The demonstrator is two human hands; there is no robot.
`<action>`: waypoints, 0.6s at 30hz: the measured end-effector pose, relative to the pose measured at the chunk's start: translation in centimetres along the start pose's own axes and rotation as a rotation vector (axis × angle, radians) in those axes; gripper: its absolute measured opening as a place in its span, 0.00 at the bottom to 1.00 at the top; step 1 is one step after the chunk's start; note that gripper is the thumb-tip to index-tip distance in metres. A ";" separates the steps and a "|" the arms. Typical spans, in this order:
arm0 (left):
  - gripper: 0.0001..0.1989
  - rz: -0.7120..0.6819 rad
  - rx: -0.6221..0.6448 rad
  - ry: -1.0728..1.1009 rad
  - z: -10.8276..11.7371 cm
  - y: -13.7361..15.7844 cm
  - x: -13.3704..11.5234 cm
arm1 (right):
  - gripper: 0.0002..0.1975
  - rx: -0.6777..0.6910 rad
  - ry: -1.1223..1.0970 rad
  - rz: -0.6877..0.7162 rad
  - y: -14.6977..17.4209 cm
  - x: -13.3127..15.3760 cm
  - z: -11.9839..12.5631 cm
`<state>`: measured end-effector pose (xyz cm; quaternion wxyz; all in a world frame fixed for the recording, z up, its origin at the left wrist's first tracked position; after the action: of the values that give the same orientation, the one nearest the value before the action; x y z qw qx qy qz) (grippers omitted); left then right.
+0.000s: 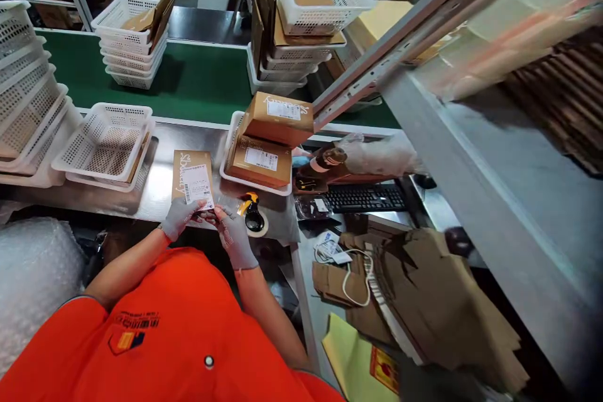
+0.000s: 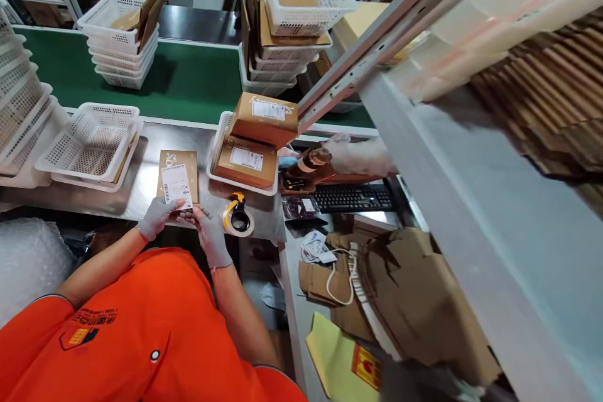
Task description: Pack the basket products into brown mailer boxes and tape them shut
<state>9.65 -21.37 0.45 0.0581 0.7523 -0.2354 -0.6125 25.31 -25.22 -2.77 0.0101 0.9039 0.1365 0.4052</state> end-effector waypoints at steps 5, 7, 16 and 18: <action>0.24 0.029 -0.002 0.018 -0.5 0.2 0.0 | 0.20 -0.004 0.005 0.018 0.6 0.1 0.2; 0.24 0.032 0.013 0.028 -0.8 0.3 0.0 | 0.21 -0.014 0.012 0.027 0.8 0.2 0.3; 0.22 0.030 0.067 -0.003 -2.0 0.5 0.8 | 0.22 -0.064 0.032 0.061 2.1 0.0 1.0; 0.22 0.037 0.084 -0.060 -2.2 0.4 1.1 | 0.22 -0.079 0.049 0.060 2.3 -0.1 1.4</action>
<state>11.75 -22.62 0.16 0.0309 0.7308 -0.2765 -0.6233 26.82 -27.33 -3.42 0.0303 0.8964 0.0933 0.4322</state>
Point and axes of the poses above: each hand's wrist, its own y-axis away from the middle knuckle, its own z-axis out of the back of the hand, x = y × z, the point moved 1 cm from there along -y, towards the middle knuckle, and after that the axes turned 13 degrees about x, right-handed, at the moved point
